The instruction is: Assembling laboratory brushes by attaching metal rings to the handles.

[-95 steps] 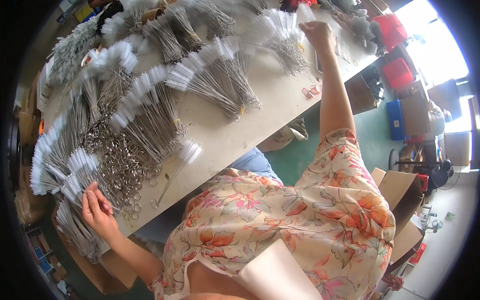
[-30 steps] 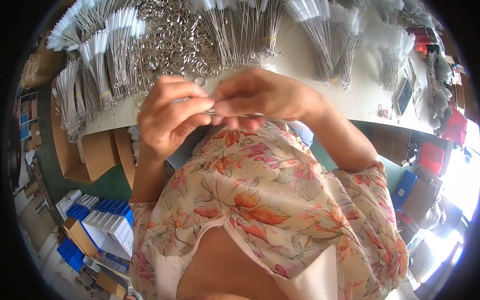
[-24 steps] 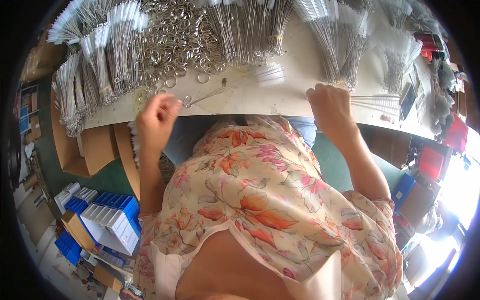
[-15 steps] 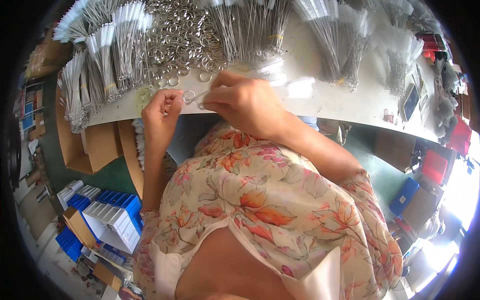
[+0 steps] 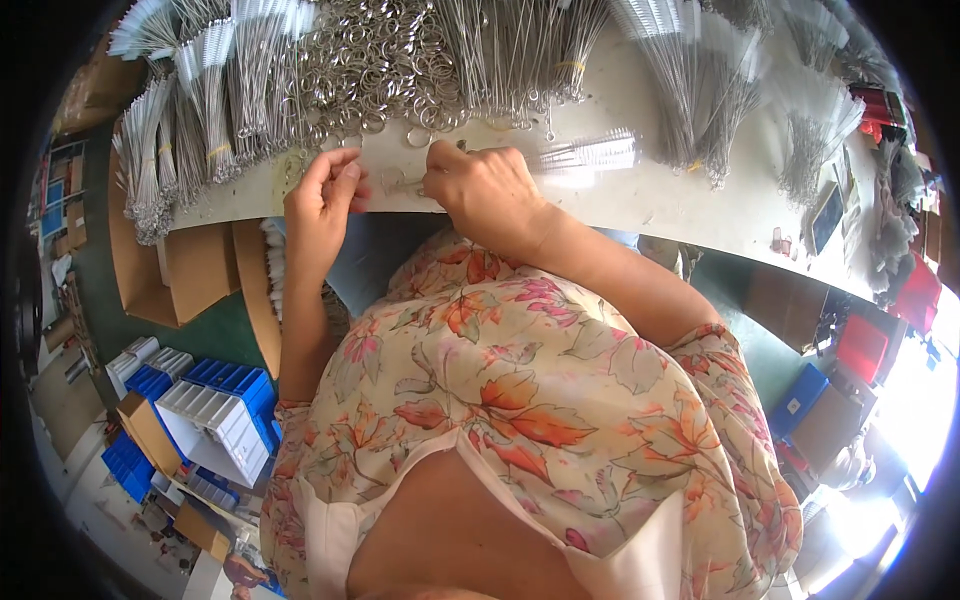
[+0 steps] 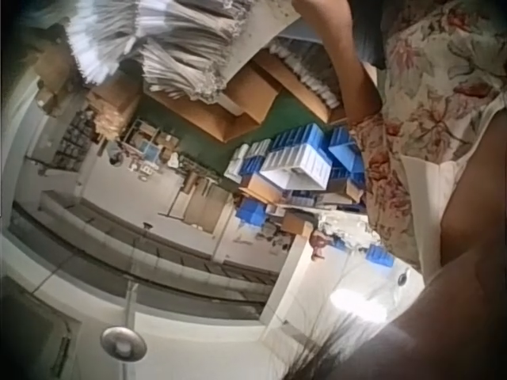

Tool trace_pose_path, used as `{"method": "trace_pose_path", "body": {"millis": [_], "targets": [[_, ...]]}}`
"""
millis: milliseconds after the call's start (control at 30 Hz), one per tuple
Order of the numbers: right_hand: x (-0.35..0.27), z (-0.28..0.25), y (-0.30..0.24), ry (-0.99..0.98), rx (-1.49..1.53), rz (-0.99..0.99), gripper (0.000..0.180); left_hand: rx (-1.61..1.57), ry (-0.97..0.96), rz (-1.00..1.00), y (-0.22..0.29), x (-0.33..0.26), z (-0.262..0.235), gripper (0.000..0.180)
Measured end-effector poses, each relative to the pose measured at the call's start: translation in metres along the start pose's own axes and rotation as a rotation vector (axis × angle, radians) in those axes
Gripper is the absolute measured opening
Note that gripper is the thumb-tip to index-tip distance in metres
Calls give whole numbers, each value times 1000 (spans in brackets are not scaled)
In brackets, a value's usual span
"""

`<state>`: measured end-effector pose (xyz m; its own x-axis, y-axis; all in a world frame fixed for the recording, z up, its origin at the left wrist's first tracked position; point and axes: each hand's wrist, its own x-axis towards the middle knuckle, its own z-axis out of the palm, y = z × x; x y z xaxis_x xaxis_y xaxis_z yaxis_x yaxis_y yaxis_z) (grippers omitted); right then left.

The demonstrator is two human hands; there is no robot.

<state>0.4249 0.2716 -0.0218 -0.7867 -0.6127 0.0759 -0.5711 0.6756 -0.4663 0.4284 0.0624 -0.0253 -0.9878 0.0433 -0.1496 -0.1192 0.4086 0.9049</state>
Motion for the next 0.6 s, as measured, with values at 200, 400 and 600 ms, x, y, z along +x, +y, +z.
{"method": "trace_pose_path", "body": {"millis": [200, 400, 600], "targets": [[-6, -4, -6, 213, 175, -15, 10, -822, -486, -198, 11, 2, -17, 33], [-6, -13, -10, 366, 242, -98, 13, -783, -489, -86, 18, 6, -25, 29], [-3, -17, -15, 444, 287, -33, 14, -625, -314, 131, 34, 3, -21, 24]]}}
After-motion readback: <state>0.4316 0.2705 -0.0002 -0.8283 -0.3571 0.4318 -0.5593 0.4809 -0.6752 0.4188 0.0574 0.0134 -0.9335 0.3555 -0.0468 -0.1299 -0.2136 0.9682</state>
